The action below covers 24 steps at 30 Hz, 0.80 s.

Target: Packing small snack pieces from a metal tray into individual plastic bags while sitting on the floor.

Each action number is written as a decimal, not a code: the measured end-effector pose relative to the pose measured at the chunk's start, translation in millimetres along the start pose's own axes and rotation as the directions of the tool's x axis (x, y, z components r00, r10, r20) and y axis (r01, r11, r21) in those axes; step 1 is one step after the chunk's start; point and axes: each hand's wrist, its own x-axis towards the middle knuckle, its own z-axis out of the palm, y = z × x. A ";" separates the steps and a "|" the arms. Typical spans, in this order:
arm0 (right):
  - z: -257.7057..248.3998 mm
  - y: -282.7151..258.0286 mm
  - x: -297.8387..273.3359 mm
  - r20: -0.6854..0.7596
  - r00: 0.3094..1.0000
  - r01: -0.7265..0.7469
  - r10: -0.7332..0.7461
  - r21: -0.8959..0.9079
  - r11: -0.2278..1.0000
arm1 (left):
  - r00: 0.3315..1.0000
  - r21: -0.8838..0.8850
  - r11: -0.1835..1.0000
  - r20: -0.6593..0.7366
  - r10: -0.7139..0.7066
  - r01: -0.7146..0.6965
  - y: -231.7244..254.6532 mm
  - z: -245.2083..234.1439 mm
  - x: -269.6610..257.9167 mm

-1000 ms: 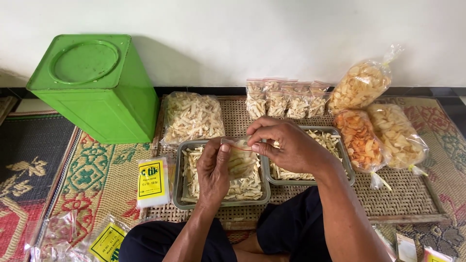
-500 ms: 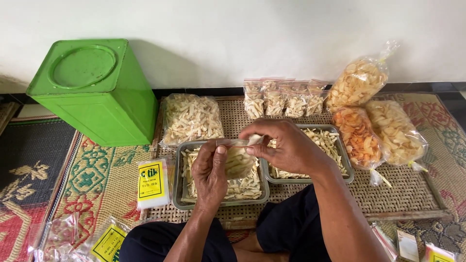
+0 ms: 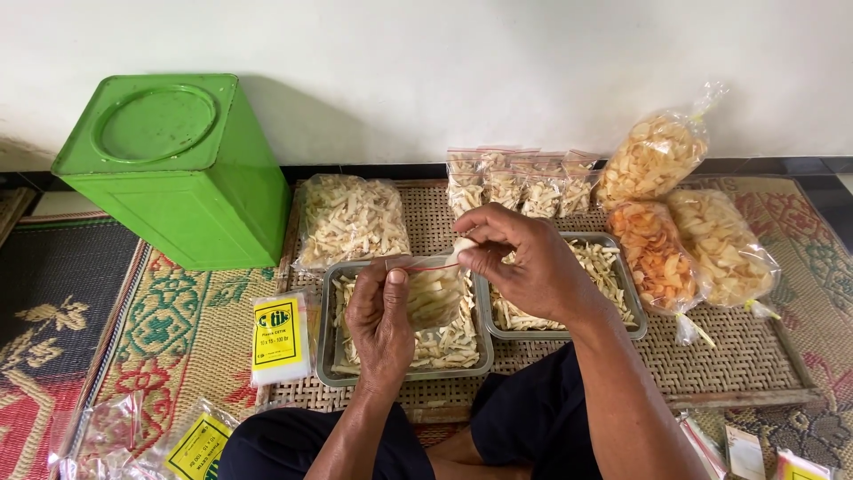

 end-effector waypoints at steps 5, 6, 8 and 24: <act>6.1 6.1 1.4 -0.082 0.996 0.042 -0.040 0.021 0.999 | 1.000 0.010 1.000 0.010 0.005 -0.005 15.4 2.2 3.7; 8.2 4.9 2.5 -0.136 0.989 0.071 -0.064 0.053 0.996 | 1.000 0.010 1.000 0.022 0.007 -0.008 17.9 2.4 4.7; 14.4 7.8 1.8 -0.189 0.981 0.064 -0.044 0.101 0.993 | 1.000 0.002 1.000 0.017 0.006 -0.006 16.6 2.9 4.0; 33.7 -13.0 -3.6 -0.151 0.985 0.079 -0.085 -0.051 0.996 | 0.998 0.012 0.999 -0.038 0.043 -0.043 18.1 -1.4 9.5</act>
